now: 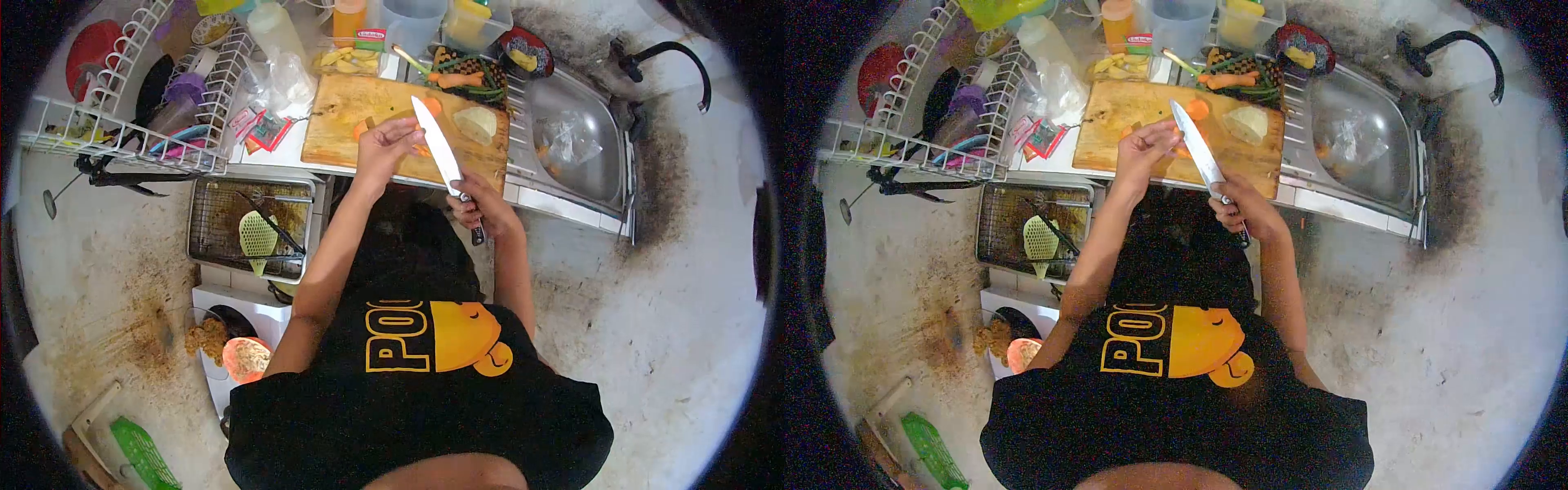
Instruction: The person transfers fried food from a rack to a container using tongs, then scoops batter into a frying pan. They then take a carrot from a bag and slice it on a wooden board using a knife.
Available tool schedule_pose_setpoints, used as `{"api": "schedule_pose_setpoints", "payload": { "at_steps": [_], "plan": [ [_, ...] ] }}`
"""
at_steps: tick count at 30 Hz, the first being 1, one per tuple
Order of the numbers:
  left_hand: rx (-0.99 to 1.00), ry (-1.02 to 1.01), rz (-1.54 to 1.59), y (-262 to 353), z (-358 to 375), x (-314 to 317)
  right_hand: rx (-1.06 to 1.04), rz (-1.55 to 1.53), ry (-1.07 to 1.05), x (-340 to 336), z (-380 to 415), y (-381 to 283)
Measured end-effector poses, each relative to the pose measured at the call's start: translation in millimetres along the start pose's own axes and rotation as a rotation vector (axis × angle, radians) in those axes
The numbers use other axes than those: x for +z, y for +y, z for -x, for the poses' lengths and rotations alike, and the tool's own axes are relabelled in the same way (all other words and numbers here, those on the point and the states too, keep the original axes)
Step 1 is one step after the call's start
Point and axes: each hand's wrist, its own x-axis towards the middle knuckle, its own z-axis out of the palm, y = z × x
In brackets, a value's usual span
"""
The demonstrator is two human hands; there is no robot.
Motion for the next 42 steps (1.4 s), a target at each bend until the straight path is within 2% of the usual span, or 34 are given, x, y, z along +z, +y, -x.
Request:
{"api": "schedule_pose_setpoints", "payload": {
  "at_steps": [2, 5, 7, 8, 10, 12, 13, 15, 16, 18, 21, 23, 26, 28, 32, 34, 35, 37, 41, 42],
  "plan": [
    [0.006, 0.036, 0.004, -3.3, -3.0, 1.8, 0.019, 0.040, 0.038, 1.4, -1.6, -0.2],
    [0.009, 0.090, 0.054, -6.8, -4.3, -2.6, 0.007, 0.076, -0.024, -6.1, -7.2, 3.3],
    [0.014, 0.105, 0.097, -9.0, -3.7, -9.4, 0.002, 0.006, 0.202, -9.5, -7.6, 3.1],
    [0.028, 0.116, 0.022, -9.2, -3.4, -14.8, 0.001, 0.007, 0.198, -12.0, -7.4, 3.3],
    [0.042, 0.132, -0.058, -9.8, -1.6, -23.7, -0.096, 0.035, 0.320, -18.2, -4.8, 4.7],
    [0.077, 0.168, -0.428, -8.7, 0.4, -28.5, -0.099, 0.074, 0.281, -22.7, -0.7, 4.5],
    [0.075, 0.166, -0.431, -8.6, 2.9, -26.9, -0.130, 0.134, 0.300, -23.0, 1.9, 5.7],
    [0.151, 0.193, -0.782, -9.0, 9.4, -20.7, -0.162, 0.189, 0.323, -20.6, 8.0, 8.1],
    [0.149, 0.190, -0.784, -13.1, 9.7, -18.9, -0.177, 0.254, 0.358, -17.4, 11.5, 8.7],
    [0.279, 0.203, -0.952, -26.5, 8.3, -17.9, -0.193, 0.318, 0.394, -16.4, 16.0, 13.3],
    [0.300, 0.165, -0.989, -37.4, 4.4, -11.9, -0.217, 0.345, 0.440, -22.1, 21.1, 23.4],
    [0.281, 0.152, -0.990, -39.5, 0.0, -4.0, -0.163, 0.327, 0.451, -23.9, 23.6, 26.9],
    [0.358, 0.116, -0.975, -41.9, -12.0, 0.7, -0.177, 0.341, 0.477, -31.5, 22.0, 35.4],
    [0.472, 0.110, -1.081, -29.3, -17.2, 4.5, -0.161, 0.358, 0.499, -29.9, 24.4, 32.9],
    [0.373, 0.163, -1.214, -4.2, -31.7, 3.2, -0.136, 0.408, 0.529, -24.0, 29.1, 26.9],
    [0.444, -0.047, -1.500, -7.5, -54.1, -9.1, -0.137, 0.392, 0.519, -24.4, 28.0, 28.9],
    [0.444, -0.046, -1.502, -10.0, -62.0, -11.1, -0.141, 0.381, 0.510, -24.8, 26.9, 29.4],
    [0.379, -0.207, -1.599, -9.5, -72.5, -10.9, -0.153, 0.360, 0.492, -29.1, 23.0, 33.0],
    [0.335, -0.271, -1.508, -9.4, -78.4, -14.5, -0.194, 0.390, 0.489, -27.4, 24.2, 34.4],
    [0.272, -0.245, -1.397, -9.9, -79.8, -18.2, -0.194, 0.390, 0.489, -27.3, 23.5, 35.7]
  ]
}}
